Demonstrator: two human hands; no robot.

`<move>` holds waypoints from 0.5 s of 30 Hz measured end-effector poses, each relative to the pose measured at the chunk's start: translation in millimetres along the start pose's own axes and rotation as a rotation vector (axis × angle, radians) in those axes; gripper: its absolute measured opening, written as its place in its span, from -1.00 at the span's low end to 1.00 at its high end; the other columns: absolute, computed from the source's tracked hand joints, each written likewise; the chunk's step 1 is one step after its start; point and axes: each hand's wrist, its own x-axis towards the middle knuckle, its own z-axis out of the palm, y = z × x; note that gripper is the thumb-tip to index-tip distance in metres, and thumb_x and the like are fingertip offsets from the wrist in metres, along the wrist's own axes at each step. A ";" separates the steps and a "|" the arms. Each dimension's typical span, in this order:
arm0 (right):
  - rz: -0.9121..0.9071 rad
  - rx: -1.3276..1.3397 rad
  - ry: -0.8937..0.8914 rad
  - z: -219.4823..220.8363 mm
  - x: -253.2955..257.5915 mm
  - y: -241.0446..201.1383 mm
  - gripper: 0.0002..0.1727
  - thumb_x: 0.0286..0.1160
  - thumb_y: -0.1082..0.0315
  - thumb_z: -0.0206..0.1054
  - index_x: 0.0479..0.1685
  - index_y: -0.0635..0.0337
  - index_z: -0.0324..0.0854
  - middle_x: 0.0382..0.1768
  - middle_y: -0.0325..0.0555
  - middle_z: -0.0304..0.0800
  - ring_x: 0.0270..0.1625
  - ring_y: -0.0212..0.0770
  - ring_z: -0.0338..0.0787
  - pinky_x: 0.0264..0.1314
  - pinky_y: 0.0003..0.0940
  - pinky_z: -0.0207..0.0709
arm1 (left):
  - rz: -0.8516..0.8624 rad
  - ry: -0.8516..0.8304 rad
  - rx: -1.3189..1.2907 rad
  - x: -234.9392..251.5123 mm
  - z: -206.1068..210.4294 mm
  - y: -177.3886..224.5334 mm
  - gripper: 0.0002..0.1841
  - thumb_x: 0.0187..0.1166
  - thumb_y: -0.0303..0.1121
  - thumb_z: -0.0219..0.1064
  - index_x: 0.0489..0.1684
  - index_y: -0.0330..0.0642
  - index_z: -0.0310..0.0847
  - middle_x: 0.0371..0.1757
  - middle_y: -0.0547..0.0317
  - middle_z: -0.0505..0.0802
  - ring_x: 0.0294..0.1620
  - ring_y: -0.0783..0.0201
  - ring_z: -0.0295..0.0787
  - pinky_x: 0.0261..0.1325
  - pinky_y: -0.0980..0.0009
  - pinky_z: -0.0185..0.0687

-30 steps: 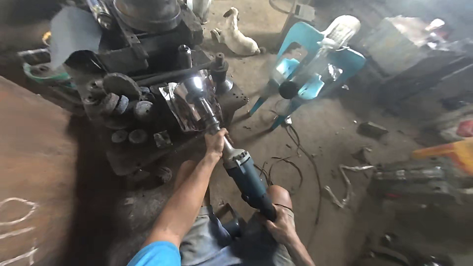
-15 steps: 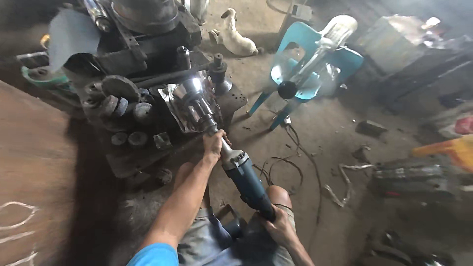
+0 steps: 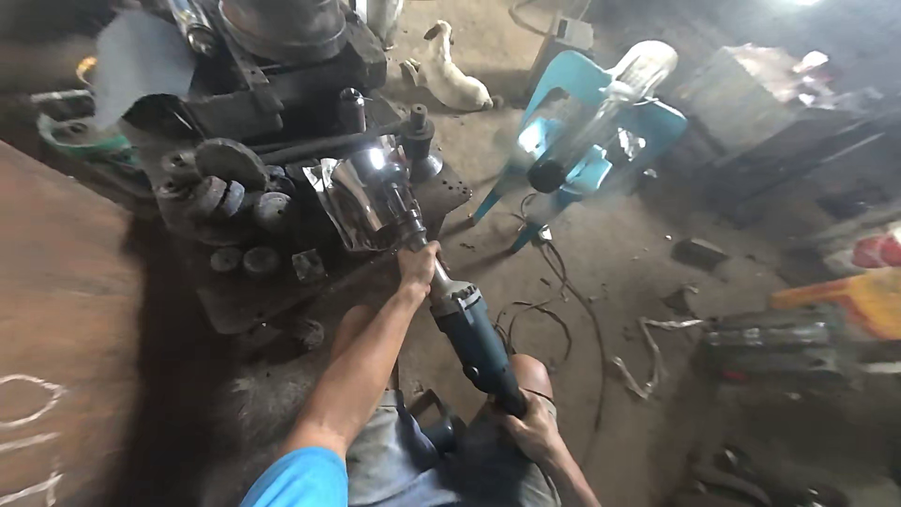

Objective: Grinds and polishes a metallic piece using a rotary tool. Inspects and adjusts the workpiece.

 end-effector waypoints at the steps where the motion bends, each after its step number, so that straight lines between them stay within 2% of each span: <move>1: -0.017 -0.030 0.001 1.5 -0.7 1.3 -0.68 0.17 0.03 0.57 -0.15 -0.03 0.83 -0.32 -0.34 0.90 -0.22 -0.40 0.87 -0.01 -0.18 0.78 | 0.000 -0.003 -0.002 -3.1 -6.2 -0.7 -0.72 0.40 -0.33 0.42 0.01 -0.16 0.59 -0.44 0.04 0.78 -0.56 0.12 0.76 -0.49 0.17 0.77; 3: -0.032 -0.093 -0.001 5.7 -2.0 3.8 -0.63 0.19 -0.02 0.56 -0.09 -0.04 0.83 -0.27 -0.30 0.90 -0.16 -0.34 0.88 0.05 -0.09 0.77 | -0.004 -0.011 -0.012 -8.7 -20.6 -3.1 -0.73 0.39 -0.29 0.41 -0.01 -0.12 0.59 -0.47 0.10 0.76 -0.55 0.17 0.73 -0.47 0.20 0.74; 5: -0.042 -0.145 -0.006 7.9 -3.3 0.6 -0.61 0.23 -0.04 0.55 -0.04 -0.03 0.82 -0.25 -0.25 0.90 -0.14 -0.29 0.88 0.07 -0.02 0.76 | 0.025 0.002 -0.064 -8.6 -31.7 -6.8 -0.78 0.41 -0.33 0.38 -0.07 -0.16 0.58 -0.51 0.09 0.76 -0.58 0.16 0.74 -0.46 0.20 0.77; 10: -0.047 -0.206 -0.015 11.0 -2.5 -0.7 -0.58 0.24 -0.08 0.54 -0.03 -0.03 0.81 -0.28 -0.25 0.90 -0.15 -0.27 0.89 0.06 -0.03 0.75 | 0.061 0.031 -0.140 -3.7 -40.4 -11.5 -0.90 0.41 -0.44 0.33 -0.25 -0.23 0.54 -0.60 0.06 0.74 -0.64 0.12 0.73 -0.50 0.18 0.76; 13: -0.062 -0.169 0.000 10.7 -0.5 6.6 -0.60 0.22 -0.09 0.55 -0.08 -0.06 0.81 -0.31 -0.31 0.89 -0.18 -0.33 0.87 0.02 -0.08 0.76 | 0.059 0.027 -0.110 -6.4 -35.1 -10.8 -0.89 0.42 -0.38 0.35 -0.25 -0.19 0.57 -0.59 0.09 0.75 -0.62 0.15 0.73 -0.48 0.19 0.76; 15: -0.065 -0.127 -0.006 8.1 0.5 8.4 -0.62 0.20 -0.08 0.56 -0.09 -0.07 0.81 -0.30 -0.33 0.89 -0.18 -0.37 0.87 0.03 -0.12 0.77 | 0.046 0.013 -0.083 -7.0 -30.9 -11.1 -0.85 0.41 -0.33 0.37 -0.18 -0.14 0.59 -0.55 0.11 0.75 -0.61 0.16 0.72 -0.48 0.19 0.75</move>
